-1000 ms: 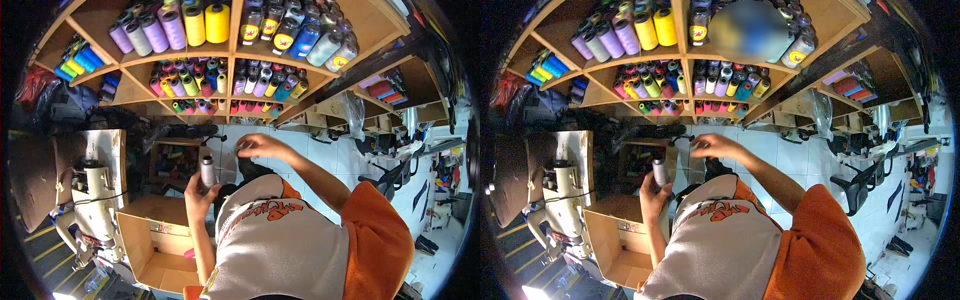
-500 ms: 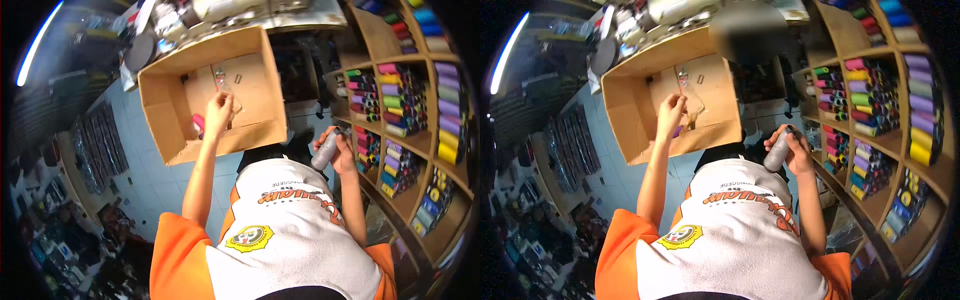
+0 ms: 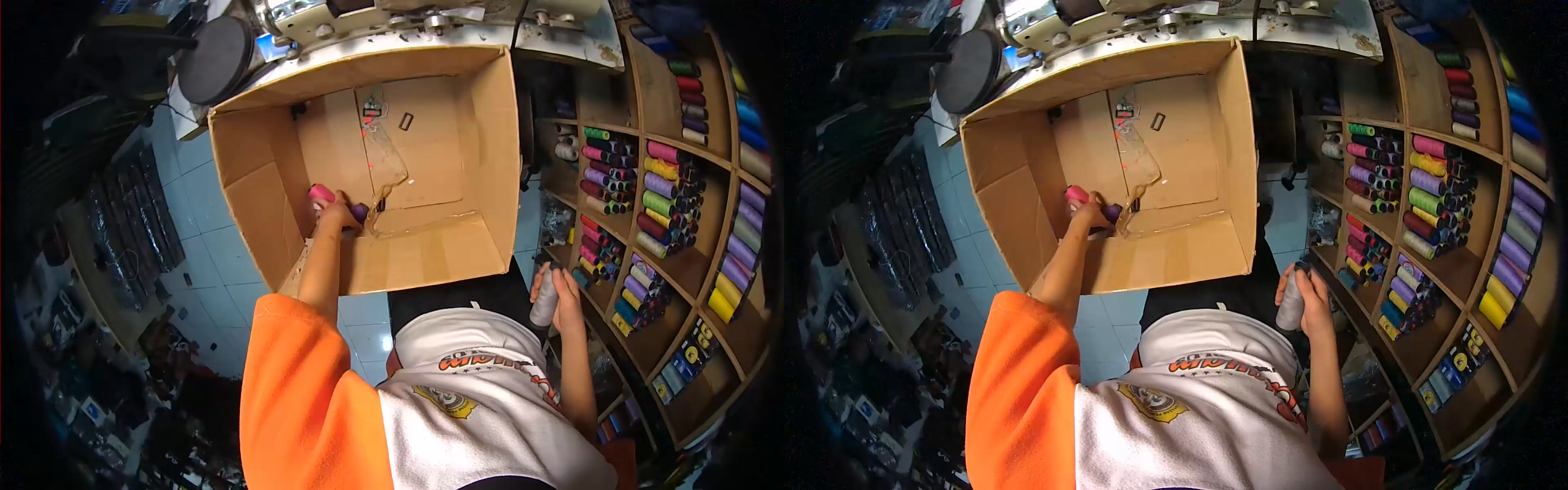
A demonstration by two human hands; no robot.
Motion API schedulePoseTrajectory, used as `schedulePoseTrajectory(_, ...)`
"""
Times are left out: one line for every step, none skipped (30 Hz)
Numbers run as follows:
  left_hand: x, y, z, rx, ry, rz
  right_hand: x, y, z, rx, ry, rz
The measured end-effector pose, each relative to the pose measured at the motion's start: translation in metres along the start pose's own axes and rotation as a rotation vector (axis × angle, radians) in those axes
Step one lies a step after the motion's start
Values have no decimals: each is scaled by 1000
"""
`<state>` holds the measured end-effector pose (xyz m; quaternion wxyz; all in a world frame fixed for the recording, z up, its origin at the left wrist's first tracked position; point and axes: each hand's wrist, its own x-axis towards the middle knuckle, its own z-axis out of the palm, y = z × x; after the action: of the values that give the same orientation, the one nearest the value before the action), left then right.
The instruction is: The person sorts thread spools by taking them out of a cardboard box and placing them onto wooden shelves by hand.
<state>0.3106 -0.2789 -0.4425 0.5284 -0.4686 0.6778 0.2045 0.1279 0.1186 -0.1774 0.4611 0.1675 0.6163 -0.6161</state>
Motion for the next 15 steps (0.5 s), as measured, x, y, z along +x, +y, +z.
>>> schedulePoseTrajectory(-10, 4, -5, -28, 6, -42, -2, 2, -2, 15, 17, 11)
schedulePoseTrajectory(-27, 3, -5, -140, 100, 2, -4, 2, -3, 29, 33, 21)
schedulePoseTrajectory(-22, 1, 5, -181, 199, 43, -3, 2, -2, 43, 46, 29)
schedulePoseTrajectory(-13, -1, 18, -224, 300, 83, -1, 2, -1, 40, 70, 42)
schedulePoseTrajectory(-5, -4, 30, -268, 403, 123, 1, 2, 1, 32, 66, 45)
schedulePoseTrajectory(-8, -4, 30, -303, 475, 167, 5, 2, 3, 24, 60, 41)
schedulePoseTrajectory(-9, -4, 26, -312, 461, 157, 9, 0, 6, 16, 55, 36)
schedulePoseTrajectory(-11, -5, 23, -323, 443, 145, 11, -3, 11, 14, 61, 42)
schedulePoseTrajectory(-11, -4, 20, -332, 423, 132, 14, -6, 13, -3, 47, 30)
schedulePoseTrajectory(-3, -4, 22, -393, 368, 54, 16, -7, 15, -18, 37, 19)
schedulePoseTrajectory(22, -13, 33, -567, 277, 68, 18, -9, 18, -35, 25, 11)
schedulePoseTrajectory(63, -28, 51, -741, 186, 81, 21, -12, 20, 9, 34, 36)
schedulePoseTrajectory(66, -25, 52, -743, 227, 86, 25, -14, 26, -114, 22, -2)
schedulePoseTrajectory(67, -22, 53, -745, 269, 92, 30, -17, 36, -239, 10, -39)
schedulePoseTrajectory(68, -19, 53, -746, 311, 97, 36, -19, 46, -364, -1, -78)
